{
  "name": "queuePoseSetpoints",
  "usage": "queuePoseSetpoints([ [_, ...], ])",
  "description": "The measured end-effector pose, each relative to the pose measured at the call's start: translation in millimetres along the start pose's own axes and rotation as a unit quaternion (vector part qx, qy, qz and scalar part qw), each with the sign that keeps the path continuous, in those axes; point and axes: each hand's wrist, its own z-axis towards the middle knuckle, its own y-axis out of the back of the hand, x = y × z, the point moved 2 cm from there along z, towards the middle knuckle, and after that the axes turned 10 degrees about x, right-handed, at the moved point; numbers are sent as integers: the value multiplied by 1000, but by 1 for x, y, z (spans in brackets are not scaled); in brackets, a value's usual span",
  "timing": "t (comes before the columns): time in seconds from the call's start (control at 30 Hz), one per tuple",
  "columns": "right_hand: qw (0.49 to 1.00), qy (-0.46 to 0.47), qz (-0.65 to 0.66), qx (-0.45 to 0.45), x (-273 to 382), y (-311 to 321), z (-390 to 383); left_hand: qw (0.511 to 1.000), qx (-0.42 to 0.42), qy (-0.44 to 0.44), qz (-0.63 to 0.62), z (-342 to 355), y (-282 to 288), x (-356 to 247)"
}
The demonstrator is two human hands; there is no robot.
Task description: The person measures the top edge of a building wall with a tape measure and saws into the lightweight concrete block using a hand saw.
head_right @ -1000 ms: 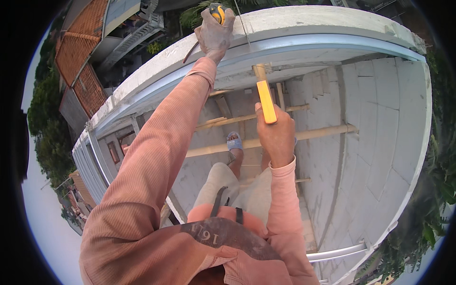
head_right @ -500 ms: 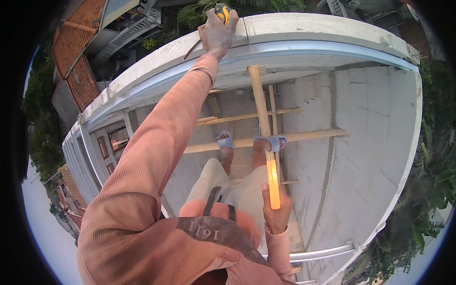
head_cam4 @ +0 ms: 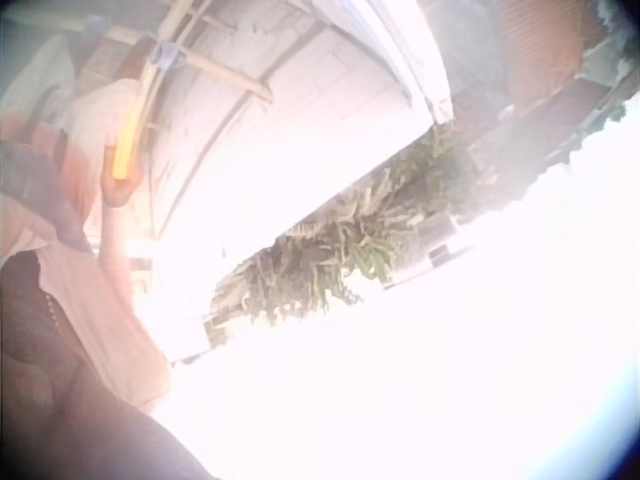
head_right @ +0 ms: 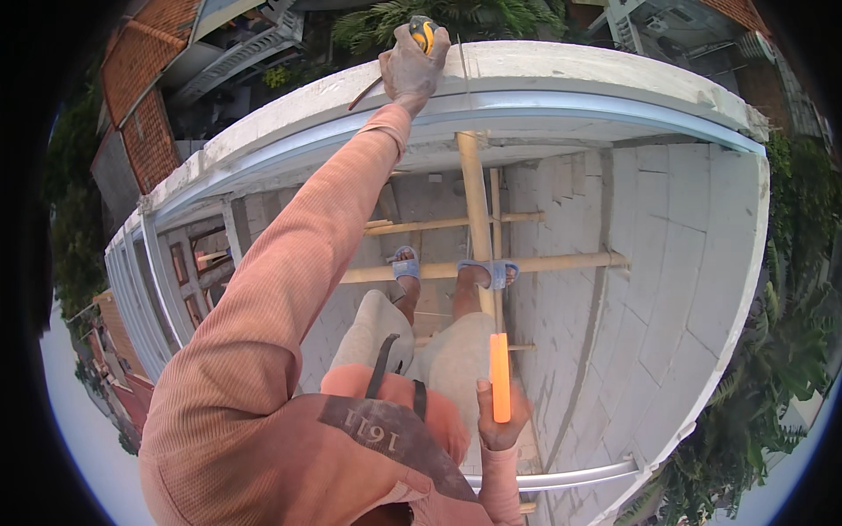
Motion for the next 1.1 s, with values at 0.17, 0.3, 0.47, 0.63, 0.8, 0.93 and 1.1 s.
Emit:
queuePoseSetpoints([
  [0.17, 998, 55, -13, -13, 19, -24, 77, 997, -45, 51, -26, 5, -6, 9],
  [0.3, 996, 53, 67, -38, 39, -54, 121, 994, -36, 89, -46, 5, -3, 5],
  [0.47, 995, 77, 57, -40, 57, -67, 165, 997, -34, 68, -1, 4, -1, 4],
  [0.63, 996, 74, 31, -35, 65, -68, 185, 999, -6, 43, 10, 1, 0, -7],
  [0.8, 997, 66, 37, 5, 67, -70, 191, 999, -1, 15, 43, 4, 5, 1],
  [0.93, 995, 28, 92, 10, 55, -64, 189, 998, 10, 50, 39, 6, -1, -4],
  [1.1, 998, 31, 55, 1, 29, -57, 130, 998, 7, 65, -12, 7, 8, 0],
])
